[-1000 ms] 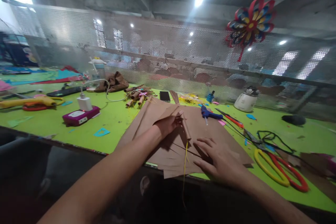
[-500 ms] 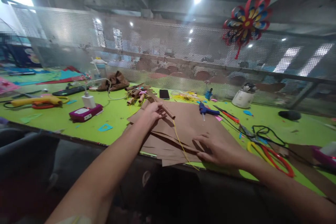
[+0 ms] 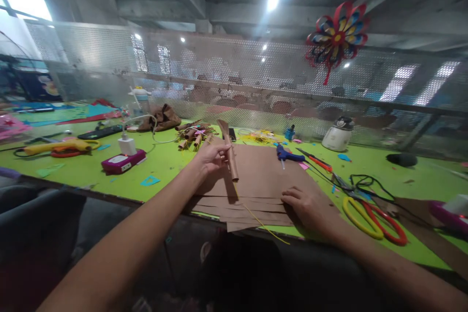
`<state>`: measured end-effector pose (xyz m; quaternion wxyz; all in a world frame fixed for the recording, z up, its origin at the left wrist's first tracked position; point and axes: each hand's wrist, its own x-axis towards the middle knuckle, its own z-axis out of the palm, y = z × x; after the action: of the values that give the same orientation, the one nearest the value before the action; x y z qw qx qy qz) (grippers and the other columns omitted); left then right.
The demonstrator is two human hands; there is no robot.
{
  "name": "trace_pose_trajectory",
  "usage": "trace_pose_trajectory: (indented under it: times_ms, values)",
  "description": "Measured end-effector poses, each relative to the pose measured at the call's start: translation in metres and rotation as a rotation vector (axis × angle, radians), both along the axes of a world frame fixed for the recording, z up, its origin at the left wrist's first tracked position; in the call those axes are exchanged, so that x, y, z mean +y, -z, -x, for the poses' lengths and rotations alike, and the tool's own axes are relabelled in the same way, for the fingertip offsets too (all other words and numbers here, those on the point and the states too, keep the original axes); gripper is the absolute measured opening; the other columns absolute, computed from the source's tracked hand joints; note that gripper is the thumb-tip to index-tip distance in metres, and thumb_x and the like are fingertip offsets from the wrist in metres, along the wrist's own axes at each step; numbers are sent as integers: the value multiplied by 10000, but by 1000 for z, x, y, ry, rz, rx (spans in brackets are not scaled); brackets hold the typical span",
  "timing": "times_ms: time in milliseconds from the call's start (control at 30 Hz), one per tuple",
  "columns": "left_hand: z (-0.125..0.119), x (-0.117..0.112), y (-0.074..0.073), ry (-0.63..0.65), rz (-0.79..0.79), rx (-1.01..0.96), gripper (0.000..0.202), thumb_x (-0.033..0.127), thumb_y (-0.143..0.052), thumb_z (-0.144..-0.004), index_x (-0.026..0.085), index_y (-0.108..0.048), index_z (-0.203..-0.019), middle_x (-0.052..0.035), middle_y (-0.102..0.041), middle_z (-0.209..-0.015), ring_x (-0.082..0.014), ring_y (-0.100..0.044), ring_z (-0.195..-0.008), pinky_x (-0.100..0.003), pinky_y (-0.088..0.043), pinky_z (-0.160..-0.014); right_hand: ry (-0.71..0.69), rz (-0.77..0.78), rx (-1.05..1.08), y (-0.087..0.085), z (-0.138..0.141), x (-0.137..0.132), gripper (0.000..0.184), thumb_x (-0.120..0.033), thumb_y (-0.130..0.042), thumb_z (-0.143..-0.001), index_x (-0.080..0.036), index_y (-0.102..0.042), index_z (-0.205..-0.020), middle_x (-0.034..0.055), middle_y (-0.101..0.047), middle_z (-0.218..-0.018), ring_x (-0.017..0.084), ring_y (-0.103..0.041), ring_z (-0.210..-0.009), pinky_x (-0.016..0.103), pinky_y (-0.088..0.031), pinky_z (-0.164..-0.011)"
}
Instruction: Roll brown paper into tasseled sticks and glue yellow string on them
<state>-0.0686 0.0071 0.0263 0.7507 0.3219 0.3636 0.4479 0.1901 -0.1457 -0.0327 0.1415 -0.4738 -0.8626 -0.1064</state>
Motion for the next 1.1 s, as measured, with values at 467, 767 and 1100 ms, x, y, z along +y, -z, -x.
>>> trace_pose_trajectory:
  times_ms: [467, 767, 1100]
  values:
    - [-78, -9, 36, 437, -188, 98, 60, 56, -548, -770, 115, -552, -767, -14, -566, -626, -128, -594, -576, -298, -491, -641, 127, 157, 440, -31, -13, 15, 232, -291, -470, -880, -191, -679, -890, 65, -692, -943, 185, -621, -862, 300, -477, -769]
    - [-71, -12, 45, 472, -159, -14, 178, 147, -699, -686, 107, -626, -843, -45, -625, -749, -128, -612, -674, -291, -478, -747, 144, 443, 738, -47, 0, 101, 304, -385, -510, -798, -146, -682, -720, 47, -673, -694, 162, -600, -655, 264, -464, -605]
    - [-72, -7, 46, 446, -118, 17, 186, 177, -704, -684, 117, -580, -808, -25, -588, -695, -138, -605, -629, -298, -479, -681, 512, 56, 98, -33, -84, 162, 281, -174, -472, -770, -139, -711, -914, 105, -692, -976, 227, -601, -912, 279, -406, -772]
